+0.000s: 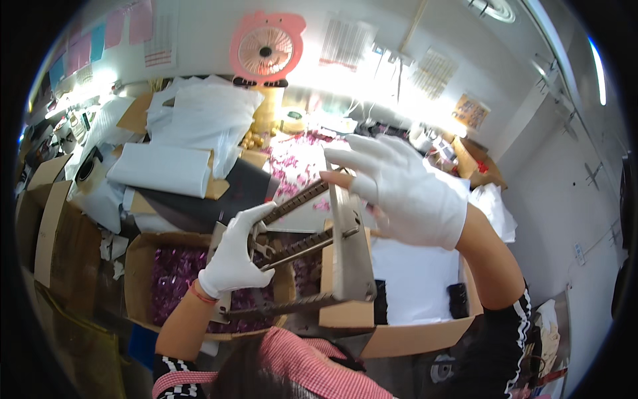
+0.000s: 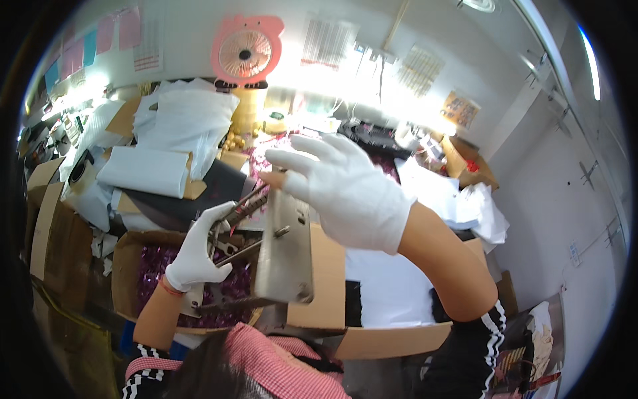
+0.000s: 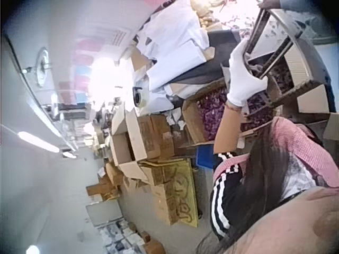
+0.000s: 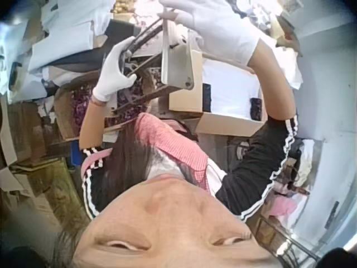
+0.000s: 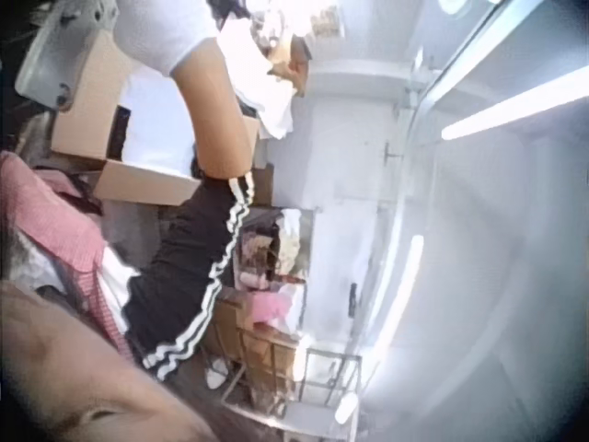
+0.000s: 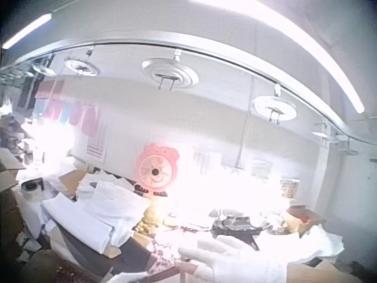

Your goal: The person assembles small dark red decorative items by inserting them into a metal rack, then removes them and places them into a cardboard box. The person repeats this process multiple times, handling the items one at a time.

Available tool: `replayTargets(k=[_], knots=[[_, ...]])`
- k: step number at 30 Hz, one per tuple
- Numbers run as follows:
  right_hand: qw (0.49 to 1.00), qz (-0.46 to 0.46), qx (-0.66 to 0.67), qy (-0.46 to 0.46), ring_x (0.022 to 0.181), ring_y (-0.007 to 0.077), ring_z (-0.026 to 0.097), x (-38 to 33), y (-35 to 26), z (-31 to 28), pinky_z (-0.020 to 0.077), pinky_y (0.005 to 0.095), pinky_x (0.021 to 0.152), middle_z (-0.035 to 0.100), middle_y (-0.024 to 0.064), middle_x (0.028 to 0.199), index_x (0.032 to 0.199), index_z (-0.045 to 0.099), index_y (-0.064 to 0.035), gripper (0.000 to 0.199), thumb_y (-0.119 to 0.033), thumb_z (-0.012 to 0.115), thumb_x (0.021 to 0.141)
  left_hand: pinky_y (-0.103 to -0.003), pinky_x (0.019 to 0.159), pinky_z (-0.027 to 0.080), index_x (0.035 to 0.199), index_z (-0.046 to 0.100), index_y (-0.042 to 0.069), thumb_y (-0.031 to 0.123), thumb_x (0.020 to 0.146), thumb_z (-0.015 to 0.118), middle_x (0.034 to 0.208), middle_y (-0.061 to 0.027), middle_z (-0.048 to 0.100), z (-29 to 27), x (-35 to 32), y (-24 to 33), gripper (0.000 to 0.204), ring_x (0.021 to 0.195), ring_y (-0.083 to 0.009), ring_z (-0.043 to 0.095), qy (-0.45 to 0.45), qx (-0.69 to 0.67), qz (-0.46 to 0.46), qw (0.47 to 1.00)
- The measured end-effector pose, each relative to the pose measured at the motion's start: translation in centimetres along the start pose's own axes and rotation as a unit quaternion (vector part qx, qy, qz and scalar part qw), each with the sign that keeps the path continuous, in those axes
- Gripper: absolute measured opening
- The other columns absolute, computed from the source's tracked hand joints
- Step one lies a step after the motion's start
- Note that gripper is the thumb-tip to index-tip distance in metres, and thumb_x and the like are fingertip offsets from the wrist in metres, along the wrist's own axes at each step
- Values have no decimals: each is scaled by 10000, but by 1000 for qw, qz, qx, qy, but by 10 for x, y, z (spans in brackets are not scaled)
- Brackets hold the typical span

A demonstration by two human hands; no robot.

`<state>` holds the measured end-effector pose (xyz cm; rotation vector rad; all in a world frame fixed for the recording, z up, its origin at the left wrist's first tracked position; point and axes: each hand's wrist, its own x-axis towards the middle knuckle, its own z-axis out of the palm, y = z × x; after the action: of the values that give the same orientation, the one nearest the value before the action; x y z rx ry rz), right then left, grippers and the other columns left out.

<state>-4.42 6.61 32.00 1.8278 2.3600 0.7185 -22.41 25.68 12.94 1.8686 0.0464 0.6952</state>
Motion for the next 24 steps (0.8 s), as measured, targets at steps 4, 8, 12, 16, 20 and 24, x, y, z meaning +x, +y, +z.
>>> replayTargets(k=[4, 8, 12, 16, 20, 24], knots=[[978, 23, 172, 113, 1200, 355, 520, -5, -5, -29, 383, 470, 1037, 576, 123, 1185, 1243, 559, -82, 792, -297, 856, 542, -322, 1097, 358, 1492, 306, -18, 113, 652, 774, 1303, -106, 494, 17, 55, 20, 971, 1228, -166, 476, -203, -313, 6, 928], [987, 14, 100, 121, 943, 297, 561, 12, 10, -54, 455, 388, 844, 592, 91, 1016, 1082, 612, -84, 576, -202, 836, 566, -382, 1156, 305, 1519, 277, 5, 164, 795, 746, 1485, -158, 423, 19, 112, 31, 877, 1369, -213, 406, -289, -175, 89, 937], [968, 213, -36, 129, 948, 280, 576, -38, 74, -73, 470, 353, 896, 587, 123, 1055, 1135, 553, -21, 573, -109, 797, 624, -371, 1119, 363, 1463, 384, 11, 73, 887, 589, 1406, -152, 496, 13, 135, 35, 614, 1340, -236, 449, -63, -296, 89, 949], [877, 383, 1, 292, 1012, 286, 608, -89, 158, -109, 494, 353, 939, 593, 159, 1091, 1171, 569, 6, 543, -89, 798, 687, -317, 1073, 413, 1334, 519, 12, 28, 903, 570, 1253, -77, 594, -9, 123, -23, 434, 1204, -157, 546, -20, -179, 3, 984], [820, 378, -279, 326, 1037, 296, 588, -107, 226, -146, 480, 382, 953, 625, 129, 1111, 1162, 600, -29, 540, -169, 821, 690, -305, 970, 503, 1211, 610, -24, 15, 924, 562, 1140, -102, 670, -5, 93, -65, 294, 1089, -162, 639, -130, -99, -60, 985], [748, 384, -407, 357, 1017, 335, 633, -97, 282, -161, 518, 427, 903, 648, 163, 1118, 1174, 613, -56, 500, -206, 797, 733, -285, 959, 509, 1180, 630, -11, -50, 911, 554, 1127, -94, 676, 7, 65, -93, 283, 1069, -152, 647, -89, -209, -100, 969]])
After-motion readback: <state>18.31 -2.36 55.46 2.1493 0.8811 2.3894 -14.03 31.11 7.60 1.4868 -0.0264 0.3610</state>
